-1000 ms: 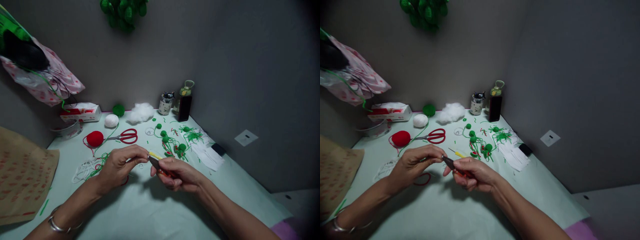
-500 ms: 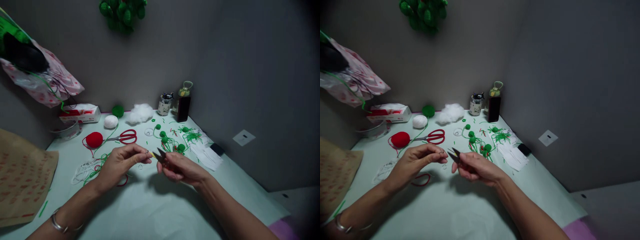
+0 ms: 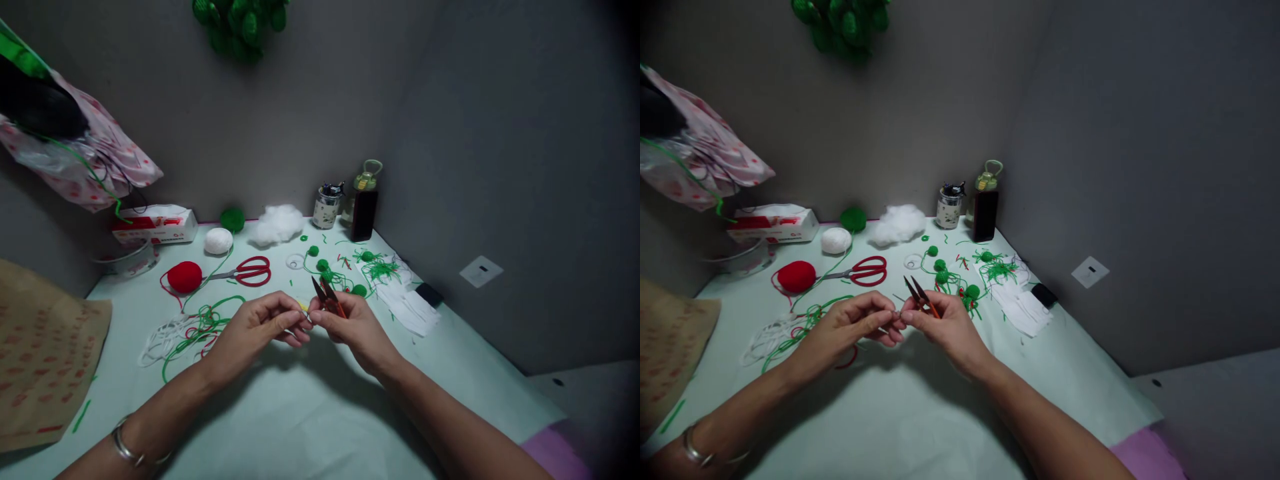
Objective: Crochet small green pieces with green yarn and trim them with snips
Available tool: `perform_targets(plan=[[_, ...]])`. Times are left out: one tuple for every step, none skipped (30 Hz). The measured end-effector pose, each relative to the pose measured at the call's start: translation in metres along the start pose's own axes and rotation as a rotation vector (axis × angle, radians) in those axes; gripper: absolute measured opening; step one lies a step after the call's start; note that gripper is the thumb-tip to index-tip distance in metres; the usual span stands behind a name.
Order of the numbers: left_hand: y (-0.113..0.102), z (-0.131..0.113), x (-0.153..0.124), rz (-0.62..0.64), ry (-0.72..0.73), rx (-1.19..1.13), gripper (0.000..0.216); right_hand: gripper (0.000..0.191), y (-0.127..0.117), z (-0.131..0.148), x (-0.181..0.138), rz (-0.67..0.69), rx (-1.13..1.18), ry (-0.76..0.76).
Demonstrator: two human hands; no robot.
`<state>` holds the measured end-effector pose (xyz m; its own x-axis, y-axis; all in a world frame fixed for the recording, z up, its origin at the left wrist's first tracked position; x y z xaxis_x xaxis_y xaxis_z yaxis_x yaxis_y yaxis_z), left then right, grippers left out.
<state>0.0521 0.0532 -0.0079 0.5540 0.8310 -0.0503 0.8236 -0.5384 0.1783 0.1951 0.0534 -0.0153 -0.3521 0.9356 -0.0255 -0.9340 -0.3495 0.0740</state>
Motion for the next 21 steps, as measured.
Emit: perform_targets(plan=[[-0.001,0.001,0.001,-0.008,-0.004,-0.005,0.016,0.023,0.000,0.000,0.000,0.002,0.003,0.008],[-0.001,0.002,0.001,-0.015,-0.006,-0.009,0.017,0.024,0.000,-0.001,0.000,0.006,0.004,0.018],[-0.002,0.003,0.001,-0.021,-0.004,-0.012,0.017,0.025,0.001,-0.002,0.000,0.010,0.002,0.027],[-0.002,0.003,0.002,-0.026,-0.001,-0.013,0.017,0.025,0.001,-0.002,0.000,0.013,-0.002,0.035],[-0.003,0.004,0.002,-0.029,0.003,-0.013,0.017,0.025,0.001,-0.003,0.001,0.016,-0.007,0.043],[-0.003,0.004,0.002,-0.029,0.006,-0.012,0.017,0.025,0.002,-0.004,0.001,0.019,-0.011,0.050],[-0.002,0.005,0.003,-0.029,0.008,-0.008,0.017,0.025,0.002,-0.005,0.001,0.021,-0.015,0.054],[-0.002,0.006,0.003,-0.028,0.008,-0.003,0.017,0.024,0.002,-0.005,0.001,0.023,-0.018,0.057],[-0.001,0.007,0.003,-0.025,0.006,0.004,0.017,0.023,0.002,-0.006,0.001,0.024,-0.020,0.058],[-0.001,0.007,0.003,-0.025,0.006,0.011,0.017,0.022,0.002,-0.006,0.001,0.025,-0.020,0.058],[-0.001,0.008,0.004,-0.029,0.008,0.017,0.017,0.021,0.002,-0.005,0.001,0.021,-0.018,0.056],[-0.001,0.008,0.004,-0.036,0.013,0.022,0.017,0.020,0.002,-0.005,0.001,0.011,-0.017,0.053],[-0.001,0.008,0.004,-0.046,0.018,0.023,0.016,0.020,0.002,-0.004,0.001,-0.002,-0.014,0.051],[-0.002,0.008,0.003,-0.061,0.029,0.025,0.015,0.020,0.002,-0.004,0.001,-0.016,-0.011,0.051],[-0.003,0.007,0.003,-0.084,0.044,0.029,0.013,0.020,0.002,-0.003,0.001,-0.028,-0.007,0.052],[-0.005,0.006,0.002,-0.110,0.066,0.040,0.013,0.020,0.002,-0.003,0.001,-0.032,0.001,0.055],[-0.006,0.005,0.000,-0.137,0.095,0.060,0.013,0.020,0.003,-0.004,0.002,-0.031,0.013,0.060],[-0.007,0.003,-0.002,-0.162,0.132,0.094,0.014,0.020,0.004,-0.005,0.002,-0.027,0.030,0.068],[-0.007,0.000,-0.004,-0.179,0.174,0.142,0.016,0.020,0.005,-0.006,0.002,-0.022,0.054,0.077],[-0.006,-0.003,-0.007,-0.186,0.220,0.200,0.016,0.021,0.006,-0.008,0.002,-0.016,0.083,0.086],[-0.004,-0.005,-0.009,-0.186,0.264,0.261,0.015,0.023,0.008,-0.010,0.003,-0.008,0.115,0.094]])
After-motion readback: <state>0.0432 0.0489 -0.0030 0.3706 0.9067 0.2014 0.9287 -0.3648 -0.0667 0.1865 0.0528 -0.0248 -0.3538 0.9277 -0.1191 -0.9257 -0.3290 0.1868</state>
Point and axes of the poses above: each hand's wrist, its own x-axis towards the middle knuckle, its own y-axis out of the palm, z = x × y, the point moved 7 cm from there along x, towards the middle knuckle, and after that the axes turned 4 degrees about z, right-handed, at the moved point
